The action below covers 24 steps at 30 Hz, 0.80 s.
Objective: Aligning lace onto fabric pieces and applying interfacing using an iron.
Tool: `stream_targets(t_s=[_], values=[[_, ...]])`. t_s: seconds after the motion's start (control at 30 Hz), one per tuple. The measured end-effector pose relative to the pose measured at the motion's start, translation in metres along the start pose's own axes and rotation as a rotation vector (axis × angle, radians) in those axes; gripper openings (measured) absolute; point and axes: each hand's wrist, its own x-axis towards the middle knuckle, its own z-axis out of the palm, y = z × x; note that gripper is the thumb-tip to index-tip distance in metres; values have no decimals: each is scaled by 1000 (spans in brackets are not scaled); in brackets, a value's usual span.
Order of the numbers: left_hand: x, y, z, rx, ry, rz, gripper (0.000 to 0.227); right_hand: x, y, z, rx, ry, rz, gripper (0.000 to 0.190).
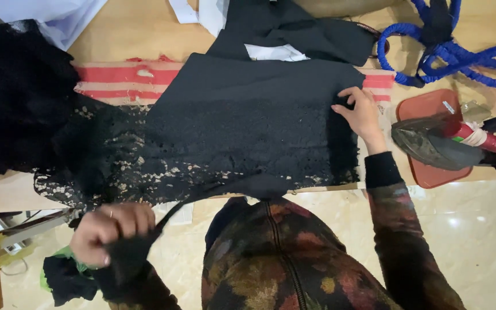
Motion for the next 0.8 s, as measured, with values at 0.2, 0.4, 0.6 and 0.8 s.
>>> stream_targets(t_s=[0.2, 0.4, 0.6, 0.8], values=[[23, 31, 27, -209, -615, 173, 30, -12, -15, -15, 54, -135, 127, 18], [13, 36, 31, -45, -484, 72, 28, -96, -162, -59, -28, -150, -28, 13], [-13, 45, 41, 152, -301, -48, 26, -112, -201, -1, 935, -1188, -440, 59], [-40, 55, 47, 344, -102, -172, 27, -123, -224, -28, 761, -1205, -592, 20]])
